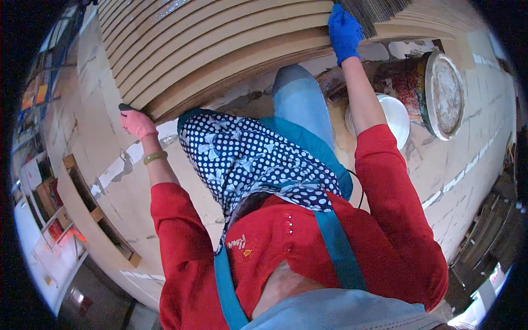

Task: Applying glue to corrugated cardboard sheets with a brush and stacking them on a pallet.

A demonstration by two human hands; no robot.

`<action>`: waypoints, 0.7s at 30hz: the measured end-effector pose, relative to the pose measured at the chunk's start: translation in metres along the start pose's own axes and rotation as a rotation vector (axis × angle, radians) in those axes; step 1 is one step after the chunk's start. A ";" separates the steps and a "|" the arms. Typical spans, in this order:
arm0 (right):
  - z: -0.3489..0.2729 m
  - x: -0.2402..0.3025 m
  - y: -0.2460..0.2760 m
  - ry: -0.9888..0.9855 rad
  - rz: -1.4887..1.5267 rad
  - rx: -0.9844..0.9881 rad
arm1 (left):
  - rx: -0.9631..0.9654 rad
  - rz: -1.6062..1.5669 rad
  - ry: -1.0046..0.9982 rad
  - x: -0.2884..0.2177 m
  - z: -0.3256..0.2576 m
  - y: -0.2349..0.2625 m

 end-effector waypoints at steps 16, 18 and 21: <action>0.018 -0.013 -0.001 -0.028 0.381 0.210 | 0.150 0.205 -0.158 -0.002 0.011 -0.001; 0.024 -0.011 0.008 0.010 0.354 0.279 | 0.212 0.259 -0.194 -0.013 0.011 0.011; 0.035 -0.014 0.049 0.006 0.060 0.360 | 0.323 0.382 -0.278 -0.045 0.015 0.035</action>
Point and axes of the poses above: each hand's wrist, its own z-axis towards the middle knuckle, its own y-axis out of the back of the hand, x = y × z, the point moved 6 cm from there along z, towards the middle knuckle, and after that the axes turned 5 degrees about z, right-handed, at the moved point
